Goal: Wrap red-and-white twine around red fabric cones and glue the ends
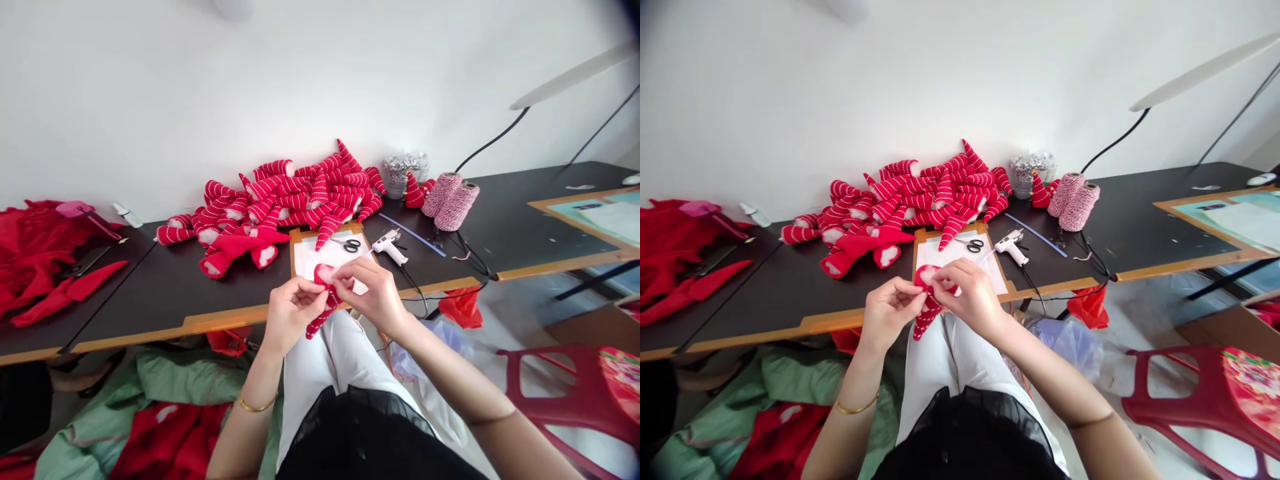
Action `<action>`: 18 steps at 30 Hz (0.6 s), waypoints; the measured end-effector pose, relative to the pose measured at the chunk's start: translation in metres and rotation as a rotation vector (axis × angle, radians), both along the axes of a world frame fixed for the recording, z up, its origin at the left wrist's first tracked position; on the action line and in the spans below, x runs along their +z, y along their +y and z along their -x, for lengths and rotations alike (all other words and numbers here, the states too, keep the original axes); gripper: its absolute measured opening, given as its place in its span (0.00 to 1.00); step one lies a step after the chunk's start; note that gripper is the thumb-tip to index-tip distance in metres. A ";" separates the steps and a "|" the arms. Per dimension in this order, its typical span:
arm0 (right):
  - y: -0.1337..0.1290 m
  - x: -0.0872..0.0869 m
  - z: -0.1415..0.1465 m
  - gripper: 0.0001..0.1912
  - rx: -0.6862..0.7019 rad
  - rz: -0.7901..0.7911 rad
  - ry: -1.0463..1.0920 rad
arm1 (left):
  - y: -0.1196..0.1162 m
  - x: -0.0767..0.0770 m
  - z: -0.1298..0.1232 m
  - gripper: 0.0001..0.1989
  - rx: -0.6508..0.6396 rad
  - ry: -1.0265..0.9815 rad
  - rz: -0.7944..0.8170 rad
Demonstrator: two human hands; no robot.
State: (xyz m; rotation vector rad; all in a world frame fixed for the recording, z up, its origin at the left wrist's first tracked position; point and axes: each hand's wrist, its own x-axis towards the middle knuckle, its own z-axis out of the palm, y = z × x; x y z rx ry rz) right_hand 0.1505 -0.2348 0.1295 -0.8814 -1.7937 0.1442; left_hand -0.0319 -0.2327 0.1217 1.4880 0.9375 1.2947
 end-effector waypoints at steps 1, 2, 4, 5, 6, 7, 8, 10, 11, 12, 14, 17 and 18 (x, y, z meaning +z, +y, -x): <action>-0.002 0.000 0.001 0.05 -0.008 0.019 0.031 | -0.004 0.000 0.000 0.06 0.011 -0.016 -0.009; -0.002 -0.001 0.001 0.05 -0.007 0.040 0.045 | -0.007 0.000 0.001 0.06 0.017 -0.029 -0.015; -0.002 -0.004 0.000 0.04 0.034 0.081 0.046 | -0.010 -0.001 0.002 0.06 0.020 -0.050 -0.020; -0.001 -0.005 -0.001 0.03 0.068 0.103 0.044 | -0.011 -0.002 0.003 0.06 0.022 -0.056 -0.021; -0.001 -0.006 -0.002 0.03 0.103 0.119 0.040 | -0.011 -0.003 0.003 0.06 0.026 -0.062 -0.022; 0.000 -0.007 -0.003 0.04 0.133 0.126 0.030 | -0.010 -0.004 0.003 0.07 0.032 -0.068 -0.024; 0.000 -0.007 -0.004 0.05 0.152 0.126 0.009 | -0.009 -0.006 0.002 0.07 0.037 -0.075 -0.022; 0.001 -0.009 -0.007 0.07 0.185 0.130 -0.069 | -0.005 -0.010 -0.001 0.07 0.041 -0.090 -0.001; 0.003 -0.010 -0.010 0.09 0.212 0.146 -0.110 | -0.002 -0.013 -0.003 0.07 0.039 -0.095 0.021; 0.006 -0.014 -0.014 0.10 0.241 0.174 -0.137 | 0.000 -0.016 -0.004 0.08 0.036 -0.099 0.048; 0.017 -0.026 -0.030 0.14 0.265 0.246 -0.121 | 0.007 -0.022 -0.006 0.09 0.025 -0.101 0.108; 0.048 -0.058 -0.071 0.19 0.036 0.334 0.042 | 0.017 -0.035 -0.004 0.11 0.022 -0.107 0.178; 0.059 -0.071 -0.088 0.19 -0.132 0.355 0.082 | 0.021 -0.039 -0.002 0.12 0.029 -0.109 0.194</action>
